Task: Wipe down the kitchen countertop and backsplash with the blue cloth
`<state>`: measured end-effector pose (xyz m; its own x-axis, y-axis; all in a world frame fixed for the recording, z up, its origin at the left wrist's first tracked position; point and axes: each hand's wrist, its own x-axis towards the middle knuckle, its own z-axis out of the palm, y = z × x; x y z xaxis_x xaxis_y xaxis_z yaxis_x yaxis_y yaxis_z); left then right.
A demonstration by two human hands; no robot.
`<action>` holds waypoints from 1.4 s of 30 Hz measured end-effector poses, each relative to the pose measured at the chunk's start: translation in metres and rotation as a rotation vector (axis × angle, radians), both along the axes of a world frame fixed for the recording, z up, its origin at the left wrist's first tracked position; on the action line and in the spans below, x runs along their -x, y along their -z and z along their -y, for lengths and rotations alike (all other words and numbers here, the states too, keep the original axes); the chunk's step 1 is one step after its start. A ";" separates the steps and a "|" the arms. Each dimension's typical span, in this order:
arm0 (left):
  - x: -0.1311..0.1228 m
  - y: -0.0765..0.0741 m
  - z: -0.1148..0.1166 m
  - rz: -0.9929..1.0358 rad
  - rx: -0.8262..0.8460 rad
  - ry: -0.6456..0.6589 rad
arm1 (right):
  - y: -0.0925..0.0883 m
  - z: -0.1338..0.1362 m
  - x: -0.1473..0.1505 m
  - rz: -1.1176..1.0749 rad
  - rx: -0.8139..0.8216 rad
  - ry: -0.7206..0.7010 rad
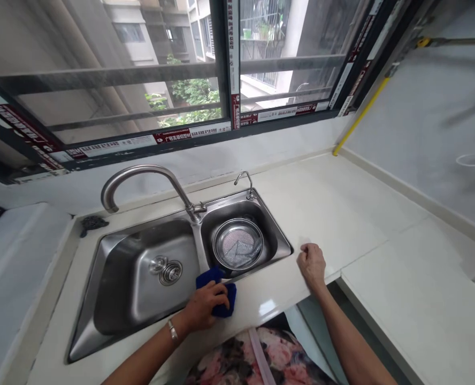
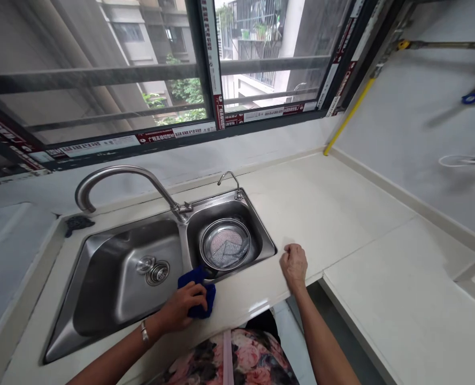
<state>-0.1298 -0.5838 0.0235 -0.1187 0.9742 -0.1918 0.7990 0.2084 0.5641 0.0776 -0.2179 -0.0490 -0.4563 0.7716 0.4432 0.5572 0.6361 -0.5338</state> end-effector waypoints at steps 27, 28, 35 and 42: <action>-0.104 0.027 -0.245 -0.095 -0.135 0.019 | -0.002 -0.005 -0.005 -0.657 0.555 0.043; -0.106 0.026 -0.255 -0.100 -0.137 0.019 | -0.001 -0.006 -0.006 -0.687 0.574 0.039; -0.100 0.024 -0.307 -0.120 -0.136 0.027 | -0.008 -0.016 -0.037 -0.794 0.668 0.025; -0.083 0.016 -0.348 -0.203 -0.110 0.003 | -0.009 -0.006 -0.034 -0.553 0.562 -0.217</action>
